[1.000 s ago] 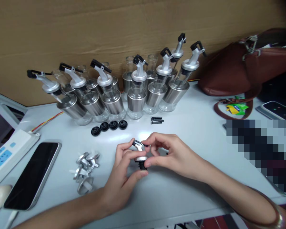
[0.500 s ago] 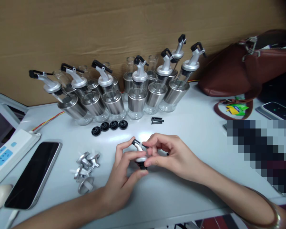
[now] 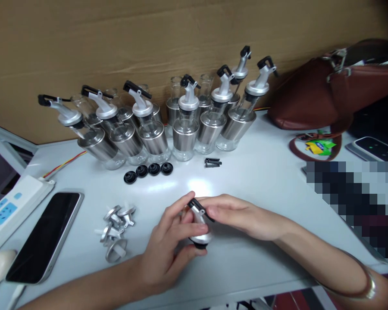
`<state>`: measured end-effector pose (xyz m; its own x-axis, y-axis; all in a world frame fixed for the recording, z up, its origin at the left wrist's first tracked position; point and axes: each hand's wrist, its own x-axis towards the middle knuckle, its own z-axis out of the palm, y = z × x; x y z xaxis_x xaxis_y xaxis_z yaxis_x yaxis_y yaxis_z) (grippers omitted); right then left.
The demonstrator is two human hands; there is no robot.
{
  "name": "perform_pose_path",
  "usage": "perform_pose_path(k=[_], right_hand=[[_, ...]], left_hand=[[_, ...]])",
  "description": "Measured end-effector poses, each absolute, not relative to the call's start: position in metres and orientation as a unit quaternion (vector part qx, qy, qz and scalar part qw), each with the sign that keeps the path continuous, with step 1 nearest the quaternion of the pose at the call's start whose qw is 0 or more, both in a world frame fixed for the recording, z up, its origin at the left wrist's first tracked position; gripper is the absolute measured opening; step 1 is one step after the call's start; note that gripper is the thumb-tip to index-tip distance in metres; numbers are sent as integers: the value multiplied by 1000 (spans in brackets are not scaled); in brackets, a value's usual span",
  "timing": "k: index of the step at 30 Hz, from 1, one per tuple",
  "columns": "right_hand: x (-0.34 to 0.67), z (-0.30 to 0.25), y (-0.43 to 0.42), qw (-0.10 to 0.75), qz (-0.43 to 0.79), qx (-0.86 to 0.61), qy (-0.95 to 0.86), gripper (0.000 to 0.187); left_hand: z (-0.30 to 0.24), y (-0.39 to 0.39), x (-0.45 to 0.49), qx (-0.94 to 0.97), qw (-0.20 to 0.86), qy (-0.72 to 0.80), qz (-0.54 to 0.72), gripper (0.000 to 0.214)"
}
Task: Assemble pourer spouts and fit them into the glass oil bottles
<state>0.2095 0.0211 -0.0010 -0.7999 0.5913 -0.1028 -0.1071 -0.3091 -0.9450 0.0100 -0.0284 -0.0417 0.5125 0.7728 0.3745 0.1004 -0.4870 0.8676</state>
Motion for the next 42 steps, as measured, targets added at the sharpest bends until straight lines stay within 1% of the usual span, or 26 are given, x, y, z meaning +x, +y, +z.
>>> perform_pose_path(k=[4,12,17,21,26,29,31,33,36,39,42], right_hand=[[210,-2,21,224,806,-186,-516,41],[209,-7,20,242,807,-192,-504,39],[207,-14,21,256,812,-211,-481,40],[207,-15,20,250,815,-207,-480,44],[207,-13,17,240,828,-207,-463,39],[206,-13,15,231,832,-197,-464,40],[205,-14,15,241,827,-196,-468,40],[205,-15,15,273,812,-209,-471,36],[202,-18,15,318,803,-238,-444,31],[200,-19,15,334,810,-247,-414,33],[200,-17,16,346,804,-252,-413,32]], left_hand=[[-42,-28,9,764,419,286,399,40],[-42,-29,11,762,413,291,405,37],[-45,-28,12,772,382,284,421,32],[-46,-27,13,784,352,276,431,27],[-43,-29,13,804,316,246,439,24],[-42,-31,14,809,298,247,443,22],[-42,-30,15,813,279,256,442,21],[-39,-26,15,827,246,273,426,19],[-30,-17,17,866,178,296,362,16],[-13,-9,18,899,118,290,305,17],[11,-2,14,910,70,269,307,21]])
